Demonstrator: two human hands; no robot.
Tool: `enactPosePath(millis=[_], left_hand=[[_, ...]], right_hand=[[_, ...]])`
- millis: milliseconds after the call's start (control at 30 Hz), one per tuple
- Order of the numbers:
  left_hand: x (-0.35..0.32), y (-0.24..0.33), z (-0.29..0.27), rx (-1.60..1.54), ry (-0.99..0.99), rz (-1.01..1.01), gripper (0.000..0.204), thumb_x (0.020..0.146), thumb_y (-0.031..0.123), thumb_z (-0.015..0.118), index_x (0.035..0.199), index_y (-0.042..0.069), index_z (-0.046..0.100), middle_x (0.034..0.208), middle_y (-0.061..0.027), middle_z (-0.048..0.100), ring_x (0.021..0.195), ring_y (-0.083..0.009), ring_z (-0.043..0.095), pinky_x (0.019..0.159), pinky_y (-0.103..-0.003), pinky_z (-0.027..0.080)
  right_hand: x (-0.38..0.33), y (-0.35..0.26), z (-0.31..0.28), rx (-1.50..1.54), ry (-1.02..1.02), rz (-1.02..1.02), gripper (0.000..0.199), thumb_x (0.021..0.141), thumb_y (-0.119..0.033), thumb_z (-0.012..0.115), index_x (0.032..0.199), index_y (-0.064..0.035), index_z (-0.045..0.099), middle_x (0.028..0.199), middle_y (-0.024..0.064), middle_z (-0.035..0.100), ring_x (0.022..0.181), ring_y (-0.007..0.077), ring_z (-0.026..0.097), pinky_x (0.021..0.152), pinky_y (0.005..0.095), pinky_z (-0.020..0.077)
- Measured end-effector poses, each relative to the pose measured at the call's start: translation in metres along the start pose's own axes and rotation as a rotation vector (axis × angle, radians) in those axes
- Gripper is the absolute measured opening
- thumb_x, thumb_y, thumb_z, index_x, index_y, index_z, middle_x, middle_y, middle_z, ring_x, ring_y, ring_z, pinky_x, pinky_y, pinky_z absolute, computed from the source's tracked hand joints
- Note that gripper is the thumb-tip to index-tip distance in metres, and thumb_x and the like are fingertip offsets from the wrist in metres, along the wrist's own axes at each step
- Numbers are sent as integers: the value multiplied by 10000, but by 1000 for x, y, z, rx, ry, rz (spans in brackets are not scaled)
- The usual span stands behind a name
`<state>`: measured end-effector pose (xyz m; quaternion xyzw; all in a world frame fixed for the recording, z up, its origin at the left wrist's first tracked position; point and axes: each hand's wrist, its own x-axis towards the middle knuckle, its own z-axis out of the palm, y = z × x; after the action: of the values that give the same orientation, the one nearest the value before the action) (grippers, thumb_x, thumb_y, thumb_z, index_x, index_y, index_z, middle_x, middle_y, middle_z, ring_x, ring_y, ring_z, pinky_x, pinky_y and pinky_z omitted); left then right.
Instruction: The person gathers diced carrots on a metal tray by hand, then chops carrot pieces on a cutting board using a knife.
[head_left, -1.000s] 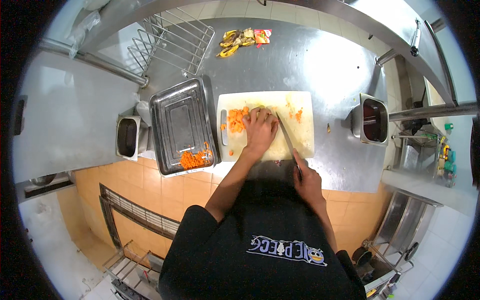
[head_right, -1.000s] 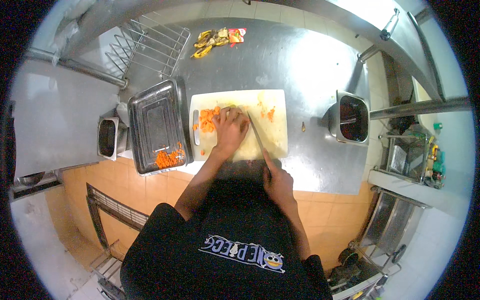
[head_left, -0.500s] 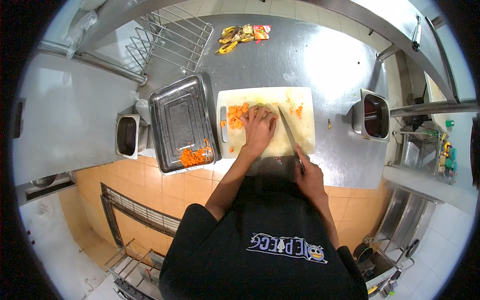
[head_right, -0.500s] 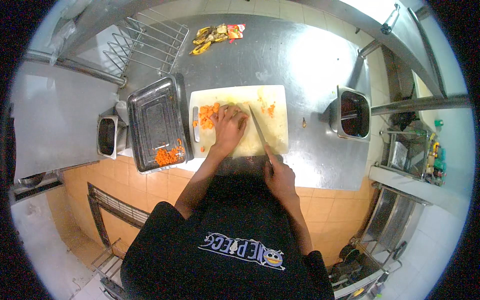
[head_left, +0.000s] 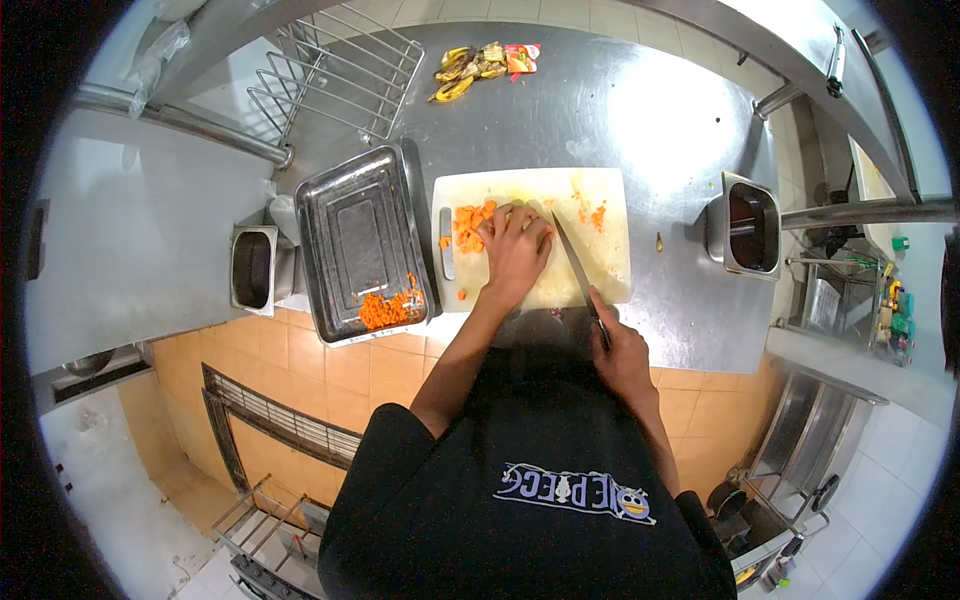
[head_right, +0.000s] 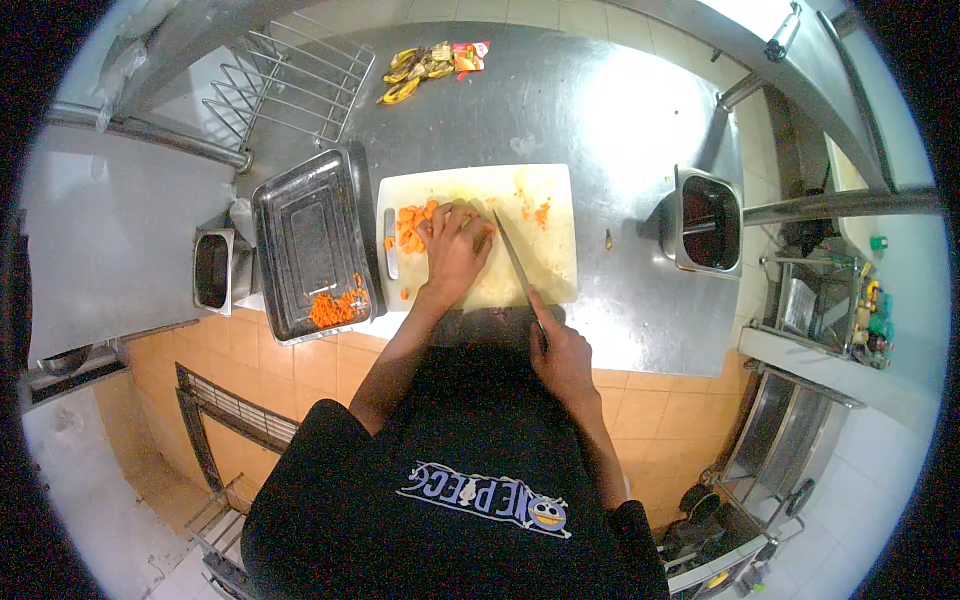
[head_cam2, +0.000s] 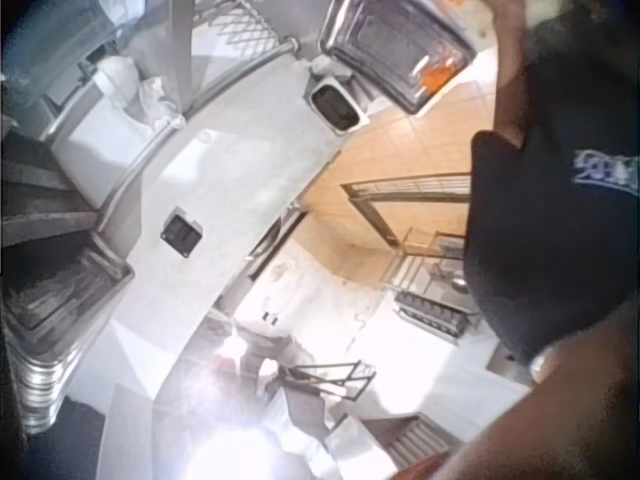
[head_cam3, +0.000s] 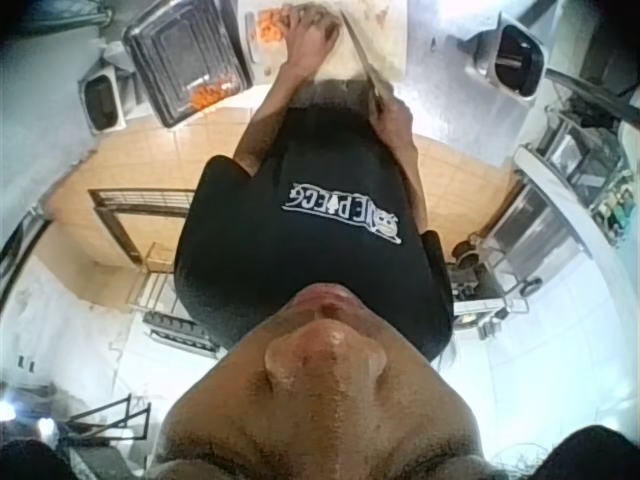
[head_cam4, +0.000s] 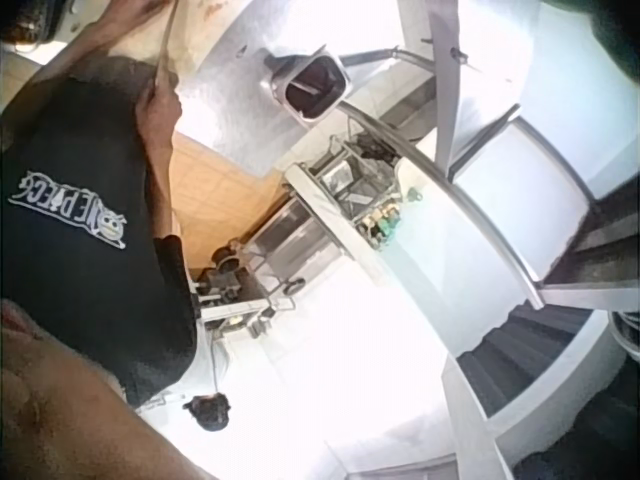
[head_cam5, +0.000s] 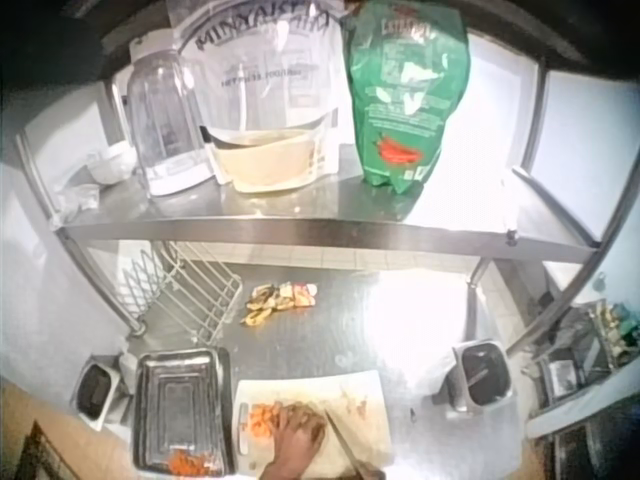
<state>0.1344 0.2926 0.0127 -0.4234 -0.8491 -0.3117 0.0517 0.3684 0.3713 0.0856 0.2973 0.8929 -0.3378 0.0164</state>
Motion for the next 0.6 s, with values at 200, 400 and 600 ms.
enactPosePath(millis=[200, 400, 600], left_hand=[[0, 0, 1, 14, -7, -5, 136, 864, 205, 813, 981, 148, 773, 1211, -28, 617, 1295, -294, 461, 1005, -537, 304], [1, 1, 0, 29, -8, 6, 130, 868, 213, 812, 976, 153, 775, 1208, -26, 614, 1293, -294, 456, 1009, -534, 301], [1, 2, 0, 18, -33, -12, 119, 863, 221, 813, 958, 160, 776, 1208, -26, 615, 1287, -298, 457, 1013, -539, 293]], right_hand=[[-1, 1, 1, -13, 3, -12, 751, 970, -75, 690, 1639, -287, 423, 1046, 241, 750, 856, 454, 727, 765, 515, 586], [0, 0, 0, -49, -19, 4, 759, 969, -77, 689, 1645, -287, 416, 948, 251, 741, 833, 455, 726, 743, 513, 582], [0, -2, -1, -35, -28, 11, 756, 972, -82, 685, 1648, -282, 411, 940, 252, 739, 816, 460, 721, 743, 523, 578]])
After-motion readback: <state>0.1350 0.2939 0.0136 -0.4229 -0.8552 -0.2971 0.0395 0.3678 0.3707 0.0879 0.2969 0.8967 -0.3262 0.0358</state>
